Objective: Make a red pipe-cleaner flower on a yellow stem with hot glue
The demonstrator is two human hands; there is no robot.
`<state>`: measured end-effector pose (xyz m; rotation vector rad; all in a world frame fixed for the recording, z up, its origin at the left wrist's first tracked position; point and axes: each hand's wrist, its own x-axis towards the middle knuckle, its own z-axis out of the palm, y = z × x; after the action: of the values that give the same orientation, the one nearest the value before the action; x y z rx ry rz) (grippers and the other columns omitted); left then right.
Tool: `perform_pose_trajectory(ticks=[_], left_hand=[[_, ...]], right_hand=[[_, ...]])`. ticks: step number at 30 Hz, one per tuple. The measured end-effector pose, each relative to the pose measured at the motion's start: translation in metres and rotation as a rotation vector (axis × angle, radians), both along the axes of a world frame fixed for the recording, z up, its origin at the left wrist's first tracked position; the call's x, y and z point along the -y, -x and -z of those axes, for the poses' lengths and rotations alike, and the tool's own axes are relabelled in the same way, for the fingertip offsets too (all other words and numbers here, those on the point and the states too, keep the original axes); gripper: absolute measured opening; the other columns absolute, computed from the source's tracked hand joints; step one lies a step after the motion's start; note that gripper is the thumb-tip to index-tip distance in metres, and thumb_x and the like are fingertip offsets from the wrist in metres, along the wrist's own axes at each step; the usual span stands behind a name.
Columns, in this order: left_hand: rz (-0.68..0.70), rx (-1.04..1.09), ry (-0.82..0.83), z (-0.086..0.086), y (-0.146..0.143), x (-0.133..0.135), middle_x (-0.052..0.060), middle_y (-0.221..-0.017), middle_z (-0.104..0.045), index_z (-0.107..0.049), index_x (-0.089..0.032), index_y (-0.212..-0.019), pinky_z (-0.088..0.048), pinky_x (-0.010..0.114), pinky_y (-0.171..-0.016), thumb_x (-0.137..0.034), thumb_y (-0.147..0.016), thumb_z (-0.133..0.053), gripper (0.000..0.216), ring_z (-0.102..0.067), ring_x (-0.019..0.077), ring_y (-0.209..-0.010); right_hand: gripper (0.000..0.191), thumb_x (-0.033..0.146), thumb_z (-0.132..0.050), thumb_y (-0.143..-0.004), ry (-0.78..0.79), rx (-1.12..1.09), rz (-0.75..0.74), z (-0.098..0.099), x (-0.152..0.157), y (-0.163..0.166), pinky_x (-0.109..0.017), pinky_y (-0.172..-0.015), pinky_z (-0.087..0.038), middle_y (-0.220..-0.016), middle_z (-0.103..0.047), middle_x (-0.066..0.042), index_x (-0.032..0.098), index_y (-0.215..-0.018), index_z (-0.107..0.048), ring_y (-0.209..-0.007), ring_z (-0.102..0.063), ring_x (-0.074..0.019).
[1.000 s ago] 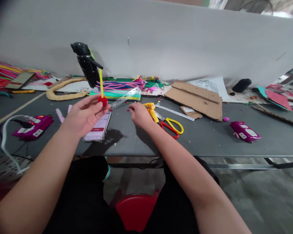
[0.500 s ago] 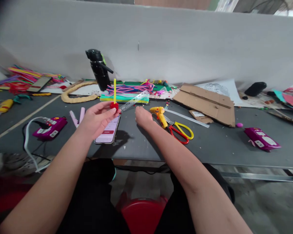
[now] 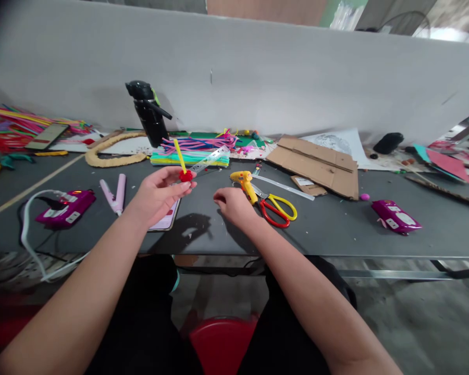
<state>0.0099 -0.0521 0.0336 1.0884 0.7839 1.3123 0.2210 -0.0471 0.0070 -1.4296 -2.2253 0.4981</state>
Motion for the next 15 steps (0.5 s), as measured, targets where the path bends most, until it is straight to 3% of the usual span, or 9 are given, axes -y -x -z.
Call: perform_pose_trajectory(ticks=[4, 10, 15], left_hand=[[0.033, 0.066, 0.022, -0.0006, -0.0031, 0.0005, 0.005, -0.105, -0.078, -0.075, -0.018, -0.102, -0.053, 0.038, -0.104, -0.008, -0.067, -0.087, 0.038, -0.074, 0.0206, -0.102], [0.069, 0.135, 0.109, -0.0057, -0.0016, 0.0005, 0.01, -0.107, -0.079, -0.077, -0.015, -0.104, -0.055, 0.035, -0.105, -0.019, -0.082, -0.078, 0.022, -0.075, 0.0224, -0.107], [0.019, 0.13, 0.117, -0.0005, -0.0015, -0.0026, 0.008, -0.104, -0.08, -0.078, -0.018, -0.099, -0.058, 0.032, -0.1, -0.02, -0.082, -0.08, 0.017, -0.076, 0.0204, -0.103]], right_hand=[[0.018, 0.02, -0.055, -0.101, -0.042, 0.376, -0.014, 0.0059, -0.0007, 0.003, -0.029, -0.084, -0.047, -0.107, -0.075, -0.014, 0.013, -0.103, -0.071, -0.1, -0.069, -0.0234], [0.02, 0.028, -0.056, -0.101, -0.047, 0.461, -0.024, 0.0096, -0.0042, 0.0075, -0.03, -0.08, -0.047, -0.109, -0.073, -0.014, 0.013, -0.104, -0.069, -0.102, -0.07, -0.0268], [0.021, 0.023, -0.051, -0.103, -0.066, 0.521, -0.082, 0.0119, -0.0014, 0.0081, -0.031, -0.078, -0.047, -0.107, -0.071, -0.014, 0.012, -0.104, -0.069, -0.101, -0.07, -0.0273]])
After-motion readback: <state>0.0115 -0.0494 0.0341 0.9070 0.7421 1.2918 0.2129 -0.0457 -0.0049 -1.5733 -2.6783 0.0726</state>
